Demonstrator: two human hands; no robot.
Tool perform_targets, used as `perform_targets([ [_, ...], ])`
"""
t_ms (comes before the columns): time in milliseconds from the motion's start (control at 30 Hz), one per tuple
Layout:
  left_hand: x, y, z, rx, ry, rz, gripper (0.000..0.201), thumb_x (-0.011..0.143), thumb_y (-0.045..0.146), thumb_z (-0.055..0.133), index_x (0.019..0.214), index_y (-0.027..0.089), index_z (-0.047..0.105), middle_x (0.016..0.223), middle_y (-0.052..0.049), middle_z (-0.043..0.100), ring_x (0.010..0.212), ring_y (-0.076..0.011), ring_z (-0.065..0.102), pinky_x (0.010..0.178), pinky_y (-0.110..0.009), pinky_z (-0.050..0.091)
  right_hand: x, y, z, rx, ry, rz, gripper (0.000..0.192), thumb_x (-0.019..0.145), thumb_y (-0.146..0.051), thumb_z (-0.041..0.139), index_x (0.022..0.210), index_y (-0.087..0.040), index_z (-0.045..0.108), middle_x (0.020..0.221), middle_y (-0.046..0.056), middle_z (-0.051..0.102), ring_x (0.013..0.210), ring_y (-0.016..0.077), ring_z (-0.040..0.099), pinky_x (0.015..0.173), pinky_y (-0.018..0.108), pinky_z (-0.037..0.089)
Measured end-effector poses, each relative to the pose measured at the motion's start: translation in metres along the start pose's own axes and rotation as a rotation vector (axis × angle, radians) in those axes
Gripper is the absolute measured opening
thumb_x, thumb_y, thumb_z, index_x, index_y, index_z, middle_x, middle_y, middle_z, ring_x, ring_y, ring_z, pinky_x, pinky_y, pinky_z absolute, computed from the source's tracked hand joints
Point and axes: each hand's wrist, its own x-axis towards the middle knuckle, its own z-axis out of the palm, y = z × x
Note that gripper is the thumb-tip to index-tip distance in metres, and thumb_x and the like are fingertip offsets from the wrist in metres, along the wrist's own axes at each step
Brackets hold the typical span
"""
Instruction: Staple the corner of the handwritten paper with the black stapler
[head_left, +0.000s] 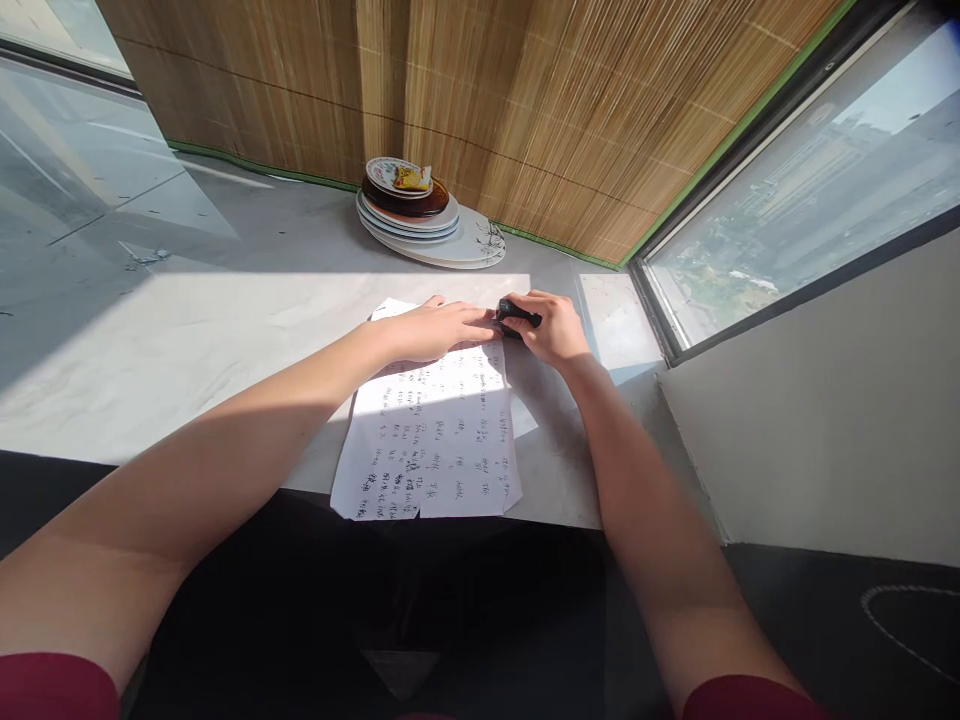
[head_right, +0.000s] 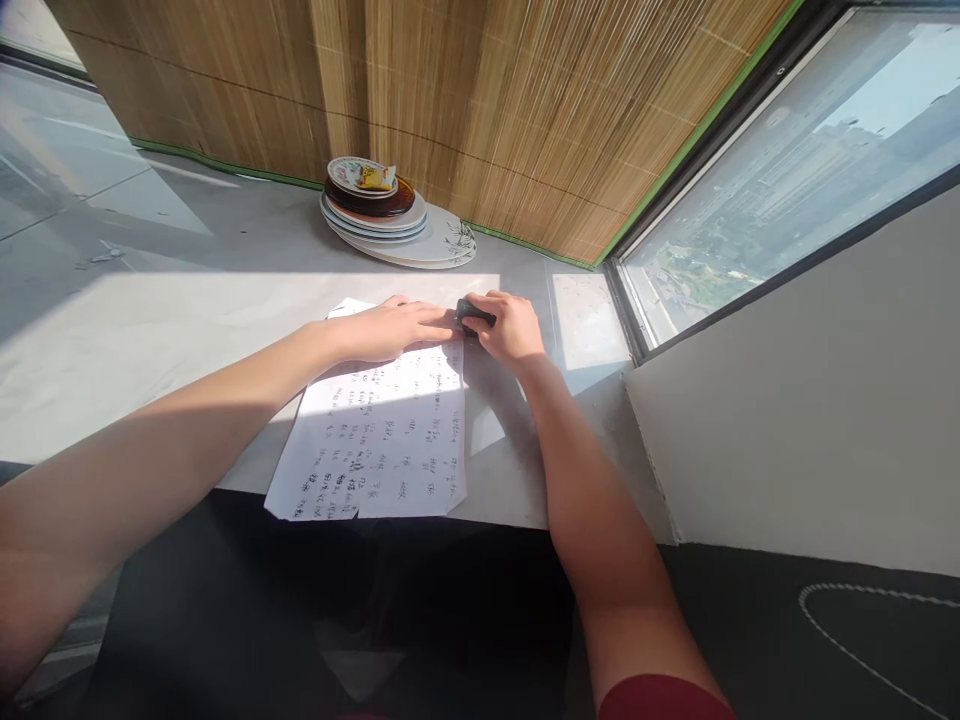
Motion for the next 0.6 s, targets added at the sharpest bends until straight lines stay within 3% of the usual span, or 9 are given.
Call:
perform_targets([
  [167, -0.004, -0.003, 0.001, -0.022, 0.028, -0.076, 0.053, 0.088, 0.023, 0.064, 0.135, 0.044, 0.078, 0.156, 0.001, 0.065, 0.143, -0.0381, 0.052, 0.119, -0.059, 0.044, 0.002, 0.001, 0.004, -0.086, -0.043, -0.001, 0.023, 0.097, -0.031, 0.064, 0.113, -0.033, 0.08, 0.101, 0.006, 0.074, 0.106, 0.0322, 0.064, 0.091, 0.046, 0.047],
  [433, -0.002, -0.004, -0.001, 0.03, -0.068, -0.071, 0.067, 0.084, 0.019, 0.059, 0.144, 0.046, 0.074, 0.165, 0.003, 0.057, 0.146, -0.04, 0.048, 0.12, -0.063, 0.043, 0.001, -0.019, 0.014, -0.294, -0.1, 0.024, 0.018, 0.101, -0.022, 0.059, 0.1, -0.028, 0.076, 0.107, 0.011, 0.075, 0.111, 0.0353, 0.057, 0.093, 0.048, 0.04],
  [600, -0.005, -0.012, 0.001, 0.052, -0.05, -0.091, 0.066, 0.088, 0.018, 0.058, 0.145, 0.05, 0.073, 0.166, 0.003, 0.057, 0.149, -0.0388, 0.048, 0.124, -0.063, 0.038, -0.004, -0.003, 0.01, -0.231, -0.005, 0.044, 0.032, 0.097, -0.026, 0.065, 0.128, -0.031, 0.074, 0.121, 0.01, 0.077, 0.115, 0.0355, 0.061, 0.094, 0.049, 0.047],
])
